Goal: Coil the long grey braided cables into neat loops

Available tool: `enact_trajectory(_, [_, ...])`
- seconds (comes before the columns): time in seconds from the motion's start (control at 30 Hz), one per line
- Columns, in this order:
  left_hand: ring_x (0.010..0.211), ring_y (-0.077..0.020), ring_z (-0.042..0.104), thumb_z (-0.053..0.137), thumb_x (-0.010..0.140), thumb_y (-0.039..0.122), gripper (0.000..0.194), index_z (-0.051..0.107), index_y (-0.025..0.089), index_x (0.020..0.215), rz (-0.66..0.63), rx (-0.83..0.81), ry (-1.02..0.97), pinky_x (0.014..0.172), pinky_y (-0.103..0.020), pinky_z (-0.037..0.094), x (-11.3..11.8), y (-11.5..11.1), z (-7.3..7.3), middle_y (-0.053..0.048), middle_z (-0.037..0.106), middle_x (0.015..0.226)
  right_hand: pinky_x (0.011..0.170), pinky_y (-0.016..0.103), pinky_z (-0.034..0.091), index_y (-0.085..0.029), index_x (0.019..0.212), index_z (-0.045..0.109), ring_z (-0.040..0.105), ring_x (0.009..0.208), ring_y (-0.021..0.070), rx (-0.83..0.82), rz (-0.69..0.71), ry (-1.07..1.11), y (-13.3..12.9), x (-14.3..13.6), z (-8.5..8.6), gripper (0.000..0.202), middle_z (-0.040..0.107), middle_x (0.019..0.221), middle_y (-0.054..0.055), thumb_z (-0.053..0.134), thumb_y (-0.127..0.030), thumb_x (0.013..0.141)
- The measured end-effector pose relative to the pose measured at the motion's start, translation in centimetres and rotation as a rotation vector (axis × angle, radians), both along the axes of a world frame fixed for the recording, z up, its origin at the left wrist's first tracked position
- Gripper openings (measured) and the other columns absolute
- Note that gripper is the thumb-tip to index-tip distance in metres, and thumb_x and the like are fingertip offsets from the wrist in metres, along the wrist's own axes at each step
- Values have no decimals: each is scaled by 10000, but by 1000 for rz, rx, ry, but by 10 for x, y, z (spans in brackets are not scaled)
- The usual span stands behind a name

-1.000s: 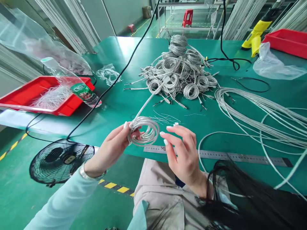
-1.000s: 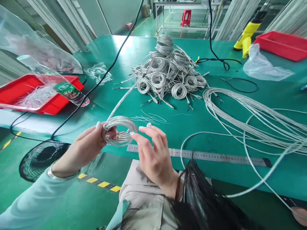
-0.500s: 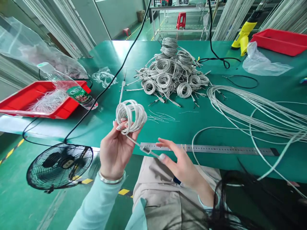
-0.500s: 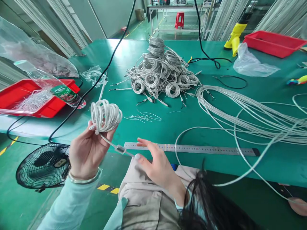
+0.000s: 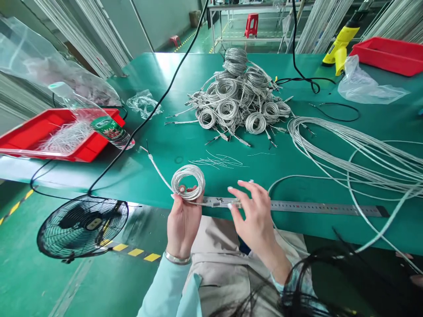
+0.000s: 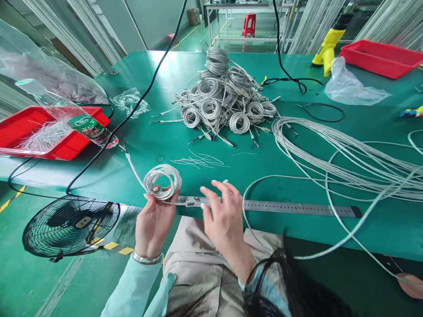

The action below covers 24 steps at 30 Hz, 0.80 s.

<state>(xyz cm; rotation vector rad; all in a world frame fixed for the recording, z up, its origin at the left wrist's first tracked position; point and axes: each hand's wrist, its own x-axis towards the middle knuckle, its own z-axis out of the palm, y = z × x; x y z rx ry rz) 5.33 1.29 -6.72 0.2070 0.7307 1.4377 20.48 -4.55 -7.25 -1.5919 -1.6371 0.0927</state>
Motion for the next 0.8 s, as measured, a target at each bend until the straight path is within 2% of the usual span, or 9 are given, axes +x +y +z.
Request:
enact_trajectory(0.07, [962,-159,645,450,965,338,306,677,194,819,-42,3,2,1014,-364,463,3,-5,1,-20,703,867,1015,514,375,-291,1212,609,396,1273,315,63,62,-163,4,-17,6,348,489,1351,98,587,-170,886])
enact_trajectory(0.17, [1088,-164,610,537,921,382,216,691,236,882,-137,-3,-37,1007,-322,469,5,-11,0,-6,706,979,1013,509,344,-332,1303,529,321,1330,321,85,110,-351,17,-35,7,405,417,1438,82,530,-170,931])
enact_trajectory(0.27, [1089,-148,613,574,903,316,157,696,218,891,-148,28,-14,980,-264,484,5,-13,-5,-1,704,992,981,530,329,-366,1294,510,360,1307,336,30,77,-392,31,-36,0,387,385,1456,110,509,-187,951])
enact_trajectory(0.4, [1062,-160,629,638,858,261,132,704,152,892,-150,80,67,917,-227,514,5,-15,-12,-51,708,984,927,486,332,-340,1289,483,552,1017,241,-148,172,-359,36,-29,-9,356,552,1236,116,452,-175,975])
enact_trajectory(0.5, [1015,-159,640,701,812,296,167,705,148,888,-157,93,108,873,-214,523,6,-17,-14,-59,708,970,842,405,337,-259,1295,462,532,897,221,-198,267,-348,34,-28,-11,319,611,986,68,441,-201,982])
enact_trajectory(0.57, [1033,-177,631,705,809,327,223,702,143,934,-196,83,196,901,-242,514,1,-18,-14,-78,700,1022,777,359,327,-241,1250,492,510,849,211,-192,271,-353,34,-29,-11,286,592,916,54,431,-173,979])
enact_trajectory(0.67, [940,-205,656,675,823,381,295,704,122,961,-282,42,533,805,-270,542,-22,-17,-11,-105,698,996,745,337,311,-225,1183,532,495,828,209,-177,250,-365,39,-30,-13,265,563,887,51,416,-122,968])
enact_trajectory(0.73, [673,-166,647,636,837,433,304,718,142,867,-298,60,1006,607,-252,527,-44,-16,-6,-66,690,828,745,336,304,-211,1154,543,490,824,208,-165,258,-393,42,-30,-16,269,556,889,53,408,-87,957])
enact_trajectory(0.8, [573,-138,590,547,896,421,291,718,186,907,-231,177,1471,541,-245,476,-64,-14,2,-30,667,767,739,340,298,-196,1130,551,482,811,208,-163,267,-437,45,-31,-19,261,553,881,59,402,-73,955])
